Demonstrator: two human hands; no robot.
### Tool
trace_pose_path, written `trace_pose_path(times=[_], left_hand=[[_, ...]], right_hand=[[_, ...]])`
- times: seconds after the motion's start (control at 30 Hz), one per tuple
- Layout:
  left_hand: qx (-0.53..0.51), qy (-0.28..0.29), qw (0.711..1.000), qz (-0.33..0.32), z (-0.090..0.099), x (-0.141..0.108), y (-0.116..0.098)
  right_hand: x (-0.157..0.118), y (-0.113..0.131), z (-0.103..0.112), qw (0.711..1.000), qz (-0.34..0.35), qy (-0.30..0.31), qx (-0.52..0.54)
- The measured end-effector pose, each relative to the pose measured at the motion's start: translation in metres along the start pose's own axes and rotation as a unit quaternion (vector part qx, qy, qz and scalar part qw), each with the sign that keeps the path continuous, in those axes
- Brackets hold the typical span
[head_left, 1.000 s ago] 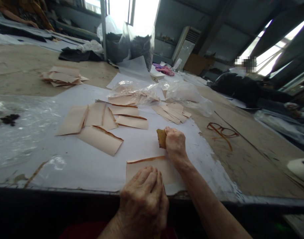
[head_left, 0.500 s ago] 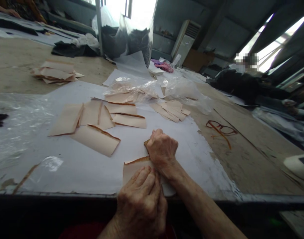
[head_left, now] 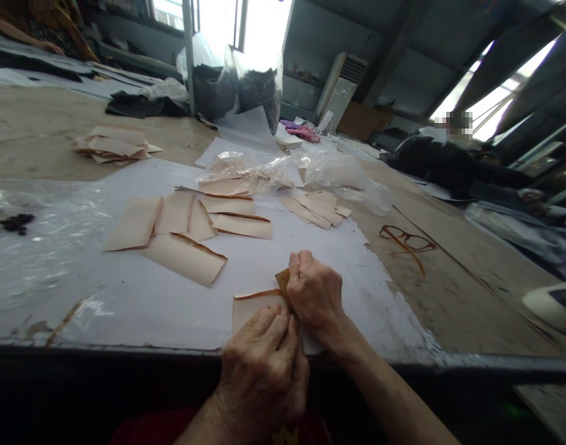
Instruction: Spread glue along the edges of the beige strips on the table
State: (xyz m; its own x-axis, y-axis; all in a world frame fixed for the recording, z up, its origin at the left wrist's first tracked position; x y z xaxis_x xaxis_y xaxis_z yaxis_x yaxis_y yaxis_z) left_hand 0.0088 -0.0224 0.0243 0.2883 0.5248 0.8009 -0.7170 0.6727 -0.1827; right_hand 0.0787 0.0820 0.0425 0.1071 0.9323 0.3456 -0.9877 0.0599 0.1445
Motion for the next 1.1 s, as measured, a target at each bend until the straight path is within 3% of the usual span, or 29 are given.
trace_pose_path(times=[0.13,0.27,0.4,0.5,0.63,0.73,0.83,1.0,1.1], left_hand=[[-0.003,-0.003,1.0,0.005,0.001,0.001,0.0],[0.008,0.001,1.0,-0.004,0.0,0.0,-0.002],[0.022,0.0,1.0,-0.021,0.0,0.0,-0.002],[0.03,0.002,0.999,-0.031,0.0,0.0,-0.002],[0.025,0.01,0.999,-0.029,0.001,0.001,-0.002],[0.009,0.035,0.999,-0.028,-0.002,0.004,-0.002],[-0.002,0.074,0.996,-0.04,-0.007,0.007,-0.003],[-0.014,0.093,0.994,-0.053,-0.011,0.009,-0.004],[-0.018,0.096,0.995,-0.034,-0.011,0.007,-0.002]], right_hand=[[0.0,0.014,-0.011,0.998,-0.002,0.009,-0.062],[0.021,0.017,-0.019,0.995,-0.095,0.005,-0.016],[0.042,0.0,-0.029,0.969,-0.196,0.046,0.145],[0.048,-0.02,-0.031,0.946,-0.193,0.093,0.241],[0.036,-0.048,-0.017,0.943,-0.18,0.105,0.26],[0.021,-0.054,-0.002,0.958,-0.164,0.084,0.221],[0.007,-0.045,0.007,0.984,-0.126,0.046,0.115],[-0.001,-0.029,0.0,0.998,-0.053,0.023,-0.023],[0.01,-0.034,-0.007,0.996,-0.032,0.02,-0.076]])
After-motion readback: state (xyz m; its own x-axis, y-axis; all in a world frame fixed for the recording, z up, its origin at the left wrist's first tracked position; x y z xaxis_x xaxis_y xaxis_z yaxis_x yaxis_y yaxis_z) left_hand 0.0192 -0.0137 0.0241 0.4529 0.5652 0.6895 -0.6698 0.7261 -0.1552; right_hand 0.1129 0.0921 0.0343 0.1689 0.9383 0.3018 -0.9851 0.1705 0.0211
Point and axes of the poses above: each hand's wrist, its own x-axis towards the middle knuckle, its own z-axis out of the back of the hand, y = z × x, the point moved 6 cm from there along x, towards the middle knuckle, and after that the axes turned 13 degrees about -z, right-handed, at the moved point
